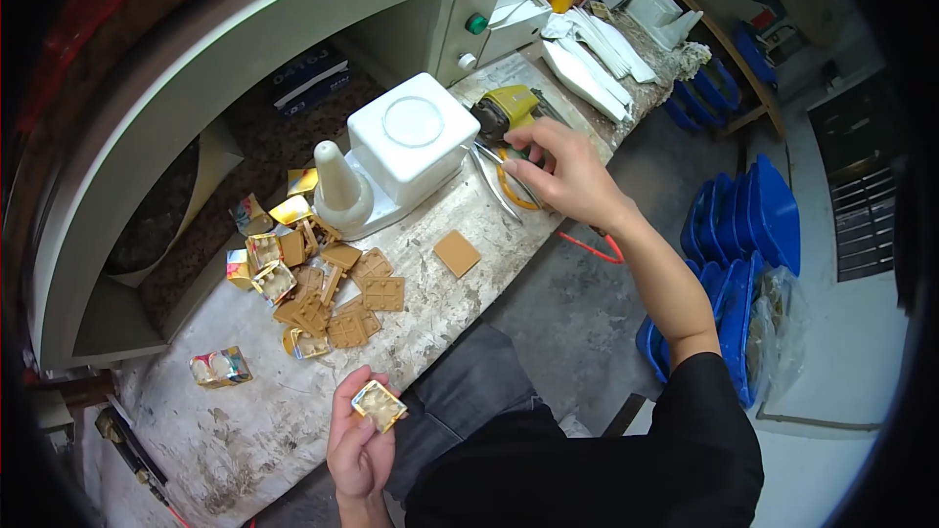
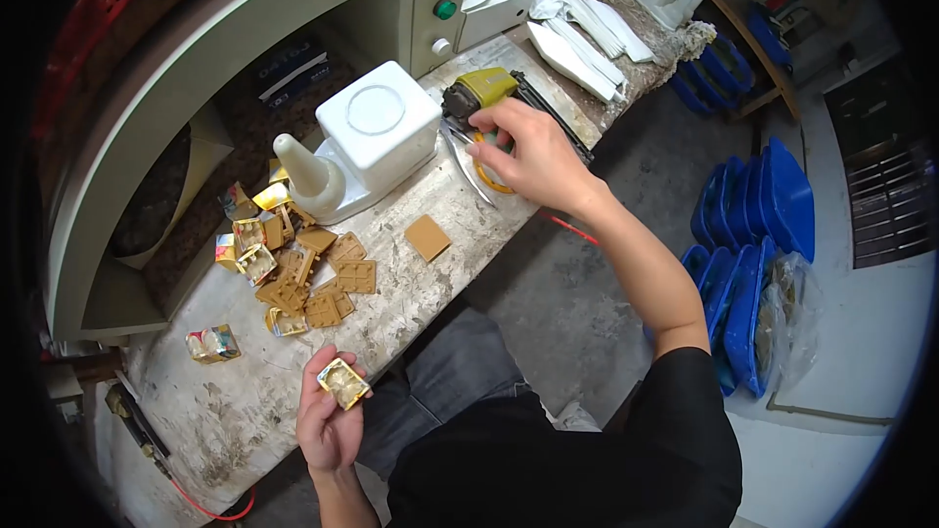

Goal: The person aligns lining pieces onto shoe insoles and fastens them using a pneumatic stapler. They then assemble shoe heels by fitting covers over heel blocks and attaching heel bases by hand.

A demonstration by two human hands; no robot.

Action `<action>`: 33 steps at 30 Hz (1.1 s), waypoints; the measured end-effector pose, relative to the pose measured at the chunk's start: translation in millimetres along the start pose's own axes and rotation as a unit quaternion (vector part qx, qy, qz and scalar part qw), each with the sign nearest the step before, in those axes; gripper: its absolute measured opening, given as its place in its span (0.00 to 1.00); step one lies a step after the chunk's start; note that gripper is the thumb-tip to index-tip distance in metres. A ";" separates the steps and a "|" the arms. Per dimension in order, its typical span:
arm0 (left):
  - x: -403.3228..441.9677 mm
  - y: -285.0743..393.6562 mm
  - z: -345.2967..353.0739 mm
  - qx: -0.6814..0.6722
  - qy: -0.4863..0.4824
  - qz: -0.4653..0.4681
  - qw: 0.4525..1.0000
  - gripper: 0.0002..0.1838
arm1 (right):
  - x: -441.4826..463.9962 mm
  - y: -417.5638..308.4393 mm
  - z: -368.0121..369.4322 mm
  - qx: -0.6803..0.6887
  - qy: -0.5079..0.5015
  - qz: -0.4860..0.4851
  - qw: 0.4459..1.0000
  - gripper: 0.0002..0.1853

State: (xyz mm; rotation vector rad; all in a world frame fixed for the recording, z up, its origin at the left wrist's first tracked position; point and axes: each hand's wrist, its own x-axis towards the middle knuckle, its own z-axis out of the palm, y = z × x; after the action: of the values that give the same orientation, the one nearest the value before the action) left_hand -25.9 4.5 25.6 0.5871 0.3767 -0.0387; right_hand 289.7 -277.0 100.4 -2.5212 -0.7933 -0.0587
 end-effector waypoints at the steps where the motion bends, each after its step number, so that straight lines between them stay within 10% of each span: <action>1: 1.6 -1.8 5.5 -0.031 -0.005 -0.007 0.999 0.33 | -2.7 1.0 1.4 0.024 -0.038 0.000 0.999 0.23; 10: -3.1 -2.6 -1.6 0.012 0.006 0.018 1.000 0.29 | -12.0 -24.5 64.1 0.055 -0.255 -0.191 0.946 0.32; 21: -3.7 3.0 -10.2 0.038 0.000 0.015 0.999 0.30 | 27.8 -60.0 -14.4 0.100 -0.183 -0.067 0.976 0.33; 33: 1.1 3.6 -13.6 0.039 0.029 0.022 0.999 0.30 | 136.6 -65.7 -17.1 -0.102 -0.179 -0.182 0.962 0.26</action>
State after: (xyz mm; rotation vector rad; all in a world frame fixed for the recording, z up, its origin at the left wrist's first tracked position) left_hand -28.9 15.0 16.7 0.6757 0.4202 0.0064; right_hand 368.8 -166.4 169.6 -2.5776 -1.4581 0.2088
